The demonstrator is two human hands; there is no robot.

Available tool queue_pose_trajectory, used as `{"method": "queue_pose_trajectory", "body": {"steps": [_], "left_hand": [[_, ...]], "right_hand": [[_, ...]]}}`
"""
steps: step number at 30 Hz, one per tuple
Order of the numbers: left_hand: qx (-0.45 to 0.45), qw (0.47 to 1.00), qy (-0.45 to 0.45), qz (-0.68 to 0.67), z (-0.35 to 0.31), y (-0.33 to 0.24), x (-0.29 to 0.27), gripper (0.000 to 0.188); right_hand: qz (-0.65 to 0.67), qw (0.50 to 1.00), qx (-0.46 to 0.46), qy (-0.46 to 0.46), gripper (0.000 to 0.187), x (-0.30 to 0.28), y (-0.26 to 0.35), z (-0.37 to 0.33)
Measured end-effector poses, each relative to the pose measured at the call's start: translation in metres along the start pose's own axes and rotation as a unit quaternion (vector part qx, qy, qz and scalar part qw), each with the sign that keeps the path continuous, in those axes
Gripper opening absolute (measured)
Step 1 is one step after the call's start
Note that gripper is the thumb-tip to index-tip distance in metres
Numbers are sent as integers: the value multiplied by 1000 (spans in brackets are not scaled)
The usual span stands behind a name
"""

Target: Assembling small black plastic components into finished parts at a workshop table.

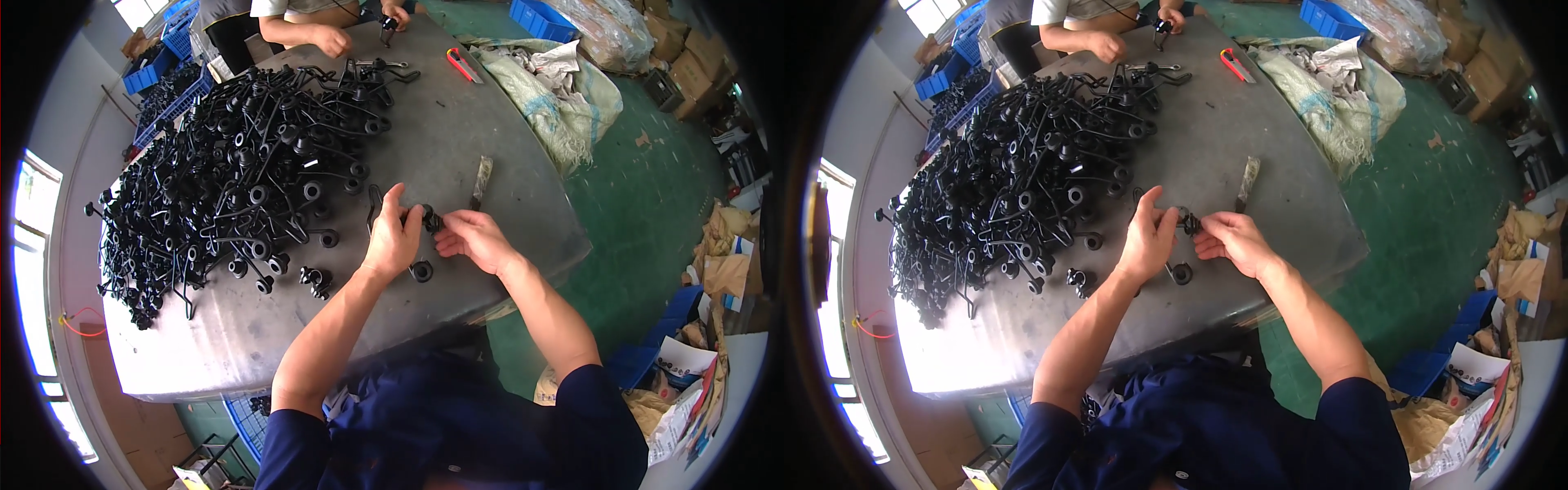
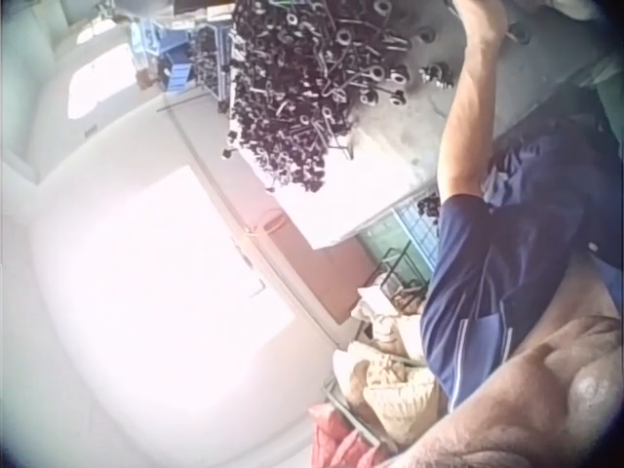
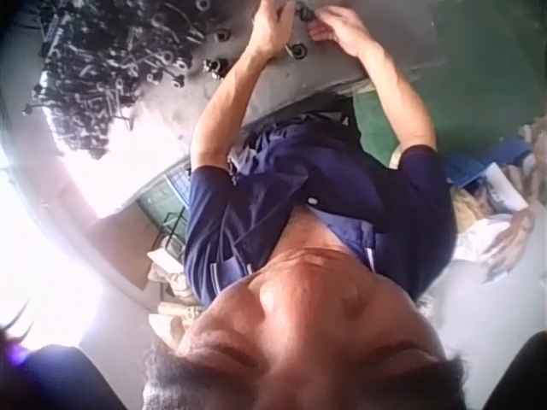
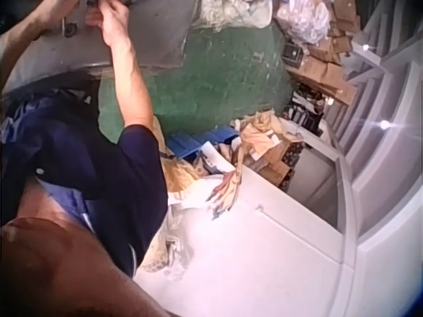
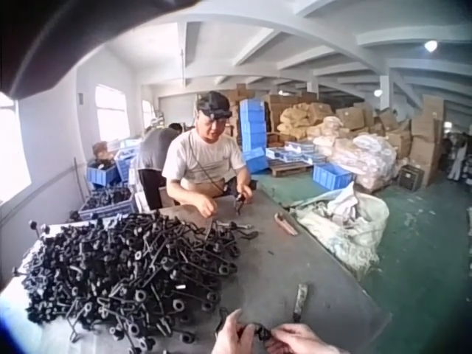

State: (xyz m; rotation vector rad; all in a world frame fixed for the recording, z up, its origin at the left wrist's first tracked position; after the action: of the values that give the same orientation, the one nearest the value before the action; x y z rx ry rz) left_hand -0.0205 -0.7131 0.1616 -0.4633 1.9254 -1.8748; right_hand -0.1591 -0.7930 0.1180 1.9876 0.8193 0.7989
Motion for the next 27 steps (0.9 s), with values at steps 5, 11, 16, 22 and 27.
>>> {"method": "queue_pose_trajectory", "body": {"steps": [5, 11, 16, 22, 27], "left_hand": [[17, 999, 11, 37, -1, -7, 3, 55], [20, 998, 22, 56, 0, -7, 6, 53], [-7, 1000, 16, 5, 3, 4, 2, 52], [2, 1000, 22, 13, 1, -3, 2, 52], [8, 999, 32, 23, 0, -3, 4, 52]], "right_hand": [[-26, 997, -62, -33, 19, -2, 10, -4], [-62, 991, -100, -61, 20, -7, 3, -2], [55, 998, -23, 2, 22, 2, -5, -5], [1, 993, -104, -49, 21, -3, 5, -9], [-57, 985, -146, -76, 22, -9, 2, -4]]}}
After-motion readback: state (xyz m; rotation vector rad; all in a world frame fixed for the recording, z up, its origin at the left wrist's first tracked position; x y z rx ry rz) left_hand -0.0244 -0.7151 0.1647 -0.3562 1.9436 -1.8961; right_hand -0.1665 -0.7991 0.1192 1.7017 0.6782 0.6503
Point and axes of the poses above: each hand's wrist, its own z-axis towards the middle knuckle, its own x-axis out of the palm, y = z × x, the point moved 8 cm from there along z, towards the middle knuckle, and after that the axes turned 14 degrees about -z, right-handed, at the moved point
